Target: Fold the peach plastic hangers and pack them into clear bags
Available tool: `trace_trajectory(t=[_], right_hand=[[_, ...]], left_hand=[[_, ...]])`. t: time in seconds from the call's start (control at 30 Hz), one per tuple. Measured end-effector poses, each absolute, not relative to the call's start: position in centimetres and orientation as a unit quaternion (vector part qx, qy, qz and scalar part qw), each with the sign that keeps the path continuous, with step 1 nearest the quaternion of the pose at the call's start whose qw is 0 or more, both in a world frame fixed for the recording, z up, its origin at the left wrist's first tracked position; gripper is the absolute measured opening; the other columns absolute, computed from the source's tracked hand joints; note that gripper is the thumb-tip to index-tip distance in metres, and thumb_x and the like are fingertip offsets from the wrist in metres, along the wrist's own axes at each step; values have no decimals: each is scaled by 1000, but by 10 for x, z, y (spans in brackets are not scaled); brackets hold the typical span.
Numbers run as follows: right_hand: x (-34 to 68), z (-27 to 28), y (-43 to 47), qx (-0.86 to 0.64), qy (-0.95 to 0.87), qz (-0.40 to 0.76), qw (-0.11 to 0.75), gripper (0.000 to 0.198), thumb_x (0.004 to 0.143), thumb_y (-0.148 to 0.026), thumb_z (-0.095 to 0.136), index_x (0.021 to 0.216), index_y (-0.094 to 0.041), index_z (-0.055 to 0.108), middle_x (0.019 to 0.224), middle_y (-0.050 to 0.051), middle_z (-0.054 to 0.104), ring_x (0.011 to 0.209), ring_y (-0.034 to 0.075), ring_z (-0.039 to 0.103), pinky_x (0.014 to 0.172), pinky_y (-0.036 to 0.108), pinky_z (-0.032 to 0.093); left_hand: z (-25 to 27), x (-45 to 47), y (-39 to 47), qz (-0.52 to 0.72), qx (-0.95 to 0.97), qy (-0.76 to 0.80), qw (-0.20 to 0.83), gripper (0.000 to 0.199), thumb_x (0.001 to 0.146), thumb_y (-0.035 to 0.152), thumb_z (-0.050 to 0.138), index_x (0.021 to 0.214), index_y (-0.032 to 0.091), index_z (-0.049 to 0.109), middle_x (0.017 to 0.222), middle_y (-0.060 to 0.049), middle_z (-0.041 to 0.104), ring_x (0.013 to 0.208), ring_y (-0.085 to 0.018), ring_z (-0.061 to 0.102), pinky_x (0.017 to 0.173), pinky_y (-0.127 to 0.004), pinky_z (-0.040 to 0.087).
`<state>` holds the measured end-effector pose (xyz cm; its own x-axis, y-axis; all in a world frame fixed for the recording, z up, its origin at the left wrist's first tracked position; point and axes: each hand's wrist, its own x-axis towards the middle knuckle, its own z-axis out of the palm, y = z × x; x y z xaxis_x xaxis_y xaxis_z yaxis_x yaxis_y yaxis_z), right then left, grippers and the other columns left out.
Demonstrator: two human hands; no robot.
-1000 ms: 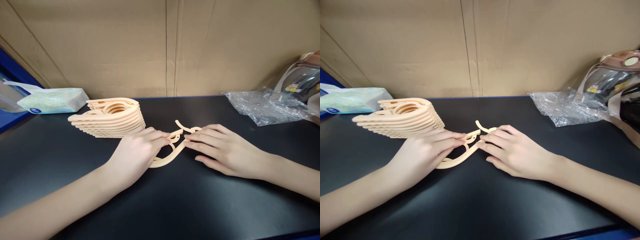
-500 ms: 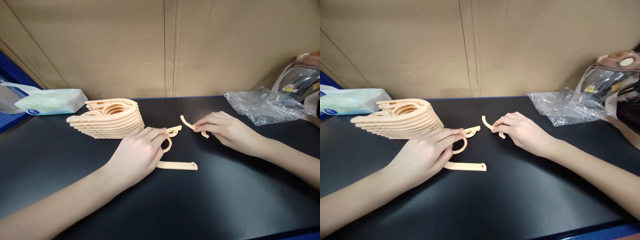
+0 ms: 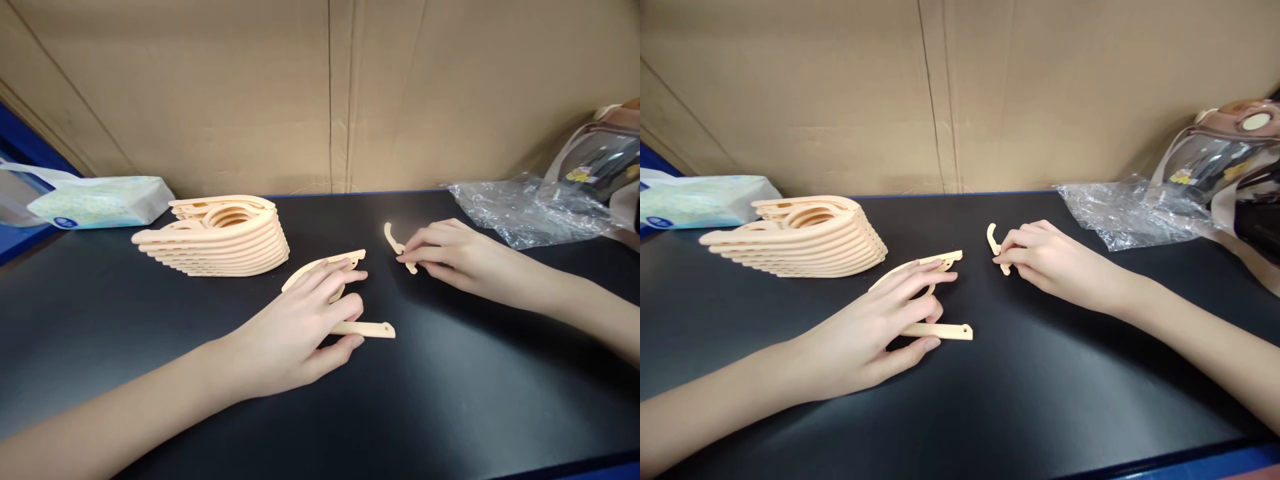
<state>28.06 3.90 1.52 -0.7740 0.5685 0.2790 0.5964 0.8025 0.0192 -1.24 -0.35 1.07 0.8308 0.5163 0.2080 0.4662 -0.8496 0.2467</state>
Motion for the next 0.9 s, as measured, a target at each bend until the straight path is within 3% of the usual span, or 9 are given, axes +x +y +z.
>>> trace_trajectory(t=[0.17, 0.27, 0.4, 0.5, 0.63, 0.77, 0.9], right_hand=[[277, 17, 36, -319, -935, -75, 136, 25, 100, -28, 46, 97, -22, 69, 112, 6, 63, 100, 21, 58, 91, 39, 40], [270, 16, 33, -318, -932, -78, 154, 22, 100, -27, 46, 98, -18, 66, 110, 8, 65, 104, 22, 58, 96, 40, 39], [260, 14, 28, -295, -934, -61, 193, 20, 101, -23, 43, 100, -15, 61, 94, 7, 67, 91, 19, 61, 102, 42, 36], [257, 13, 22, -303, -929, -46, 205, 24, 102, -29, 39, 98, -16, 59, 87, 6, 65, 80, 19, 61, 80, 34, 45], [252, 13, 8, -353, -914, 63, 187, 26, 104, -35, 32, 98, -21, 52, 80, 1, 63, 56, 12, 56, 53, 25, 39], [245, 19, -1, -402, -884, 168, 167, 28, 104, -38, 26, 97, -23, 49, 65, -5, 55, 47, 10, 47, 50, 23, 37], [239, 25, -5, -390, -879, 215, 172, 33, 104, -37, 26, 84, -23, 49, 64, -4, 51, 51, 11, 47, 53, 25, 36]], left_hand=[[11, -13, -5, 111, 951, 274, 92, 11, 98, 29, 46, 95, 21, 54, 134, -10, 55, 144, -23, 32, 122, -54, 15], [11, -13, -5, 110, 950, 277, 95, 12, 100, 29, 44, 96, 21, 52, 135, -11, 54, 144, -22, 32, 121, -55, 16], [11, -13, -4, 125, 943, 288, 111, 11, 101, 28, 43, 95, 22, 49, 134, -10, 53, 145, -22, 31, 121, -54, 20], [10, -12, -4, 143, 936, 296, 124, 11, 102, 28, 42, 94, 22, 47, 129, -9, 55, 145, -19, 30, 121, -51, 21], [9, -11, -4, 160, 928, 310, 133, 10, 102, 28, 41, 94, 23, 44, 128, -8, 55, 146, -17, 28, 122, -48, 20], [10, -10, -4, 170, 921, 321, 139, 11, 103, 29, 40, 94, 23, 43, 131, -10, 55, 146, -18, 29, 122, -52, 20], [11, -9, -5, 173, 923, 317, 136, 11, 103, 29, 39, 94, 23, 43, 135, -12, 53, 146, -19, 30, 121, -53, 23]])
